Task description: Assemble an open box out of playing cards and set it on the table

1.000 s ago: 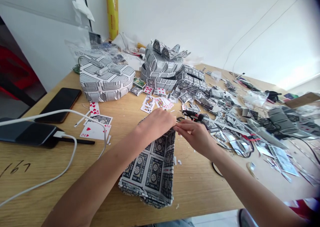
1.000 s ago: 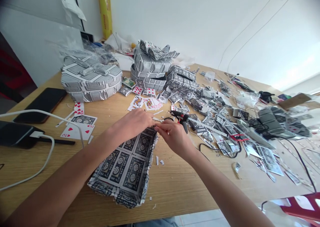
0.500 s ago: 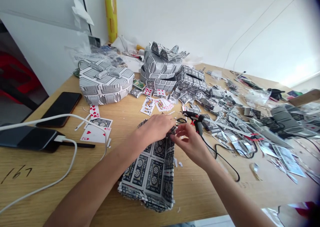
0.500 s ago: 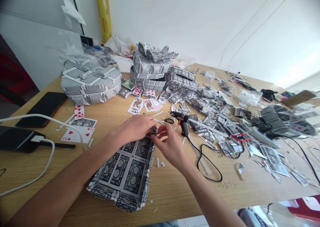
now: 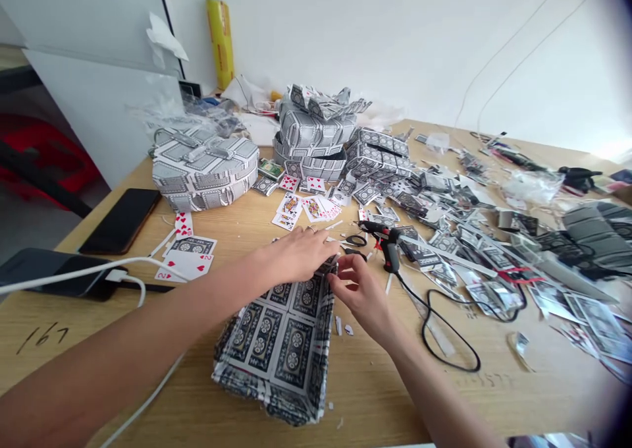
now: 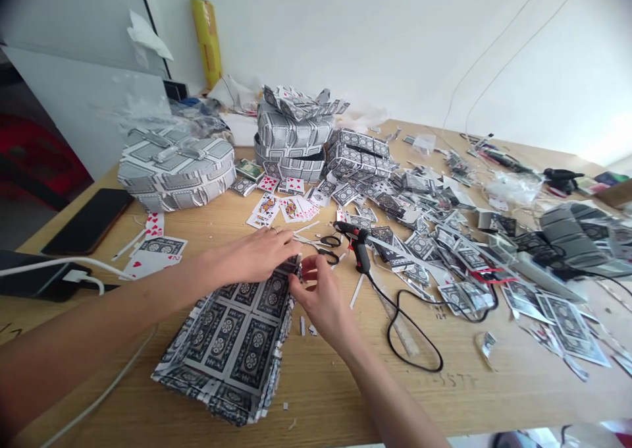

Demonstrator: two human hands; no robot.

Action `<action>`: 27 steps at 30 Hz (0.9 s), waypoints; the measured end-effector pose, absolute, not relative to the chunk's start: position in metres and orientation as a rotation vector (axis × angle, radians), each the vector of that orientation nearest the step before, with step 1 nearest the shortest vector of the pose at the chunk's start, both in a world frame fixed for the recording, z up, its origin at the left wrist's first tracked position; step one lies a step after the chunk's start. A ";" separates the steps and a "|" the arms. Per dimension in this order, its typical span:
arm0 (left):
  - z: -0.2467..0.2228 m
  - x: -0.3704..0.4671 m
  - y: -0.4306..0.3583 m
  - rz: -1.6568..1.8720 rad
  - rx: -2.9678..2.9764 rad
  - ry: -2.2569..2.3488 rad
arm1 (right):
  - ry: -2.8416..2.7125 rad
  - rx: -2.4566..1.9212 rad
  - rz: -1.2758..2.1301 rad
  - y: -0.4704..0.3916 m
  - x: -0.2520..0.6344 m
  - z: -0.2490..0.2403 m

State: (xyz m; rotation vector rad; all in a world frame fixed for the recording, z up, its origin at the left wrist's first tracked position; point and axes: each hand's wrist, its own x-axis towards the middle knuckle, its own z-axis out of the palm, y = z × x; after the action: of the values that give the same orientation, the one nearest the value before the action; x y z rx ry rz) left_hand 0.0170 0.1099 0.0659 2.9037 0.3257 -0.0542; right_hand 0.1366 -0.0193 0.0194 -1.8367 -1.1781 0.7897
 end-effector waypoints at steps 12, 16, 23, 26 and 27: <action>0.055 0.032 0.109 0.028 2.761 0.277 | -1.150 -1.786 0.859 -0.022 0.139 0.017; 0.056 0.031 0.110 -0.040 2.779 0.292 | -1.147 -1.797 0.859 -0.022 0.138 0.019; 0.051 0.022 0.112 0.055 2.648 0.350 | -1.147 -1.775 0.852 -0.017 0.138 0.012; 0.053 0.017 0.115 0.035 2.651 0.369 | -1.200 -1.747 0.699 -0.018 0.141 0.018; 0.053 0.015 0.116 0.028 2.668 0.382 | -1.245 -1.728 0.602 -0.022 0.141 0.025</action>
State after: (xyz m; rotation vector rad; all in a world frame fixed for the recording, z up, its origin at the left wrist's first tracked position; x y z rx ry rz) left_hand 0.0148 0.1158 0.0533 2.6675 0.3825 0.0275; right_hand 0.1410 -0.0222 0.0250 -1.7285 -1.2450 0.6016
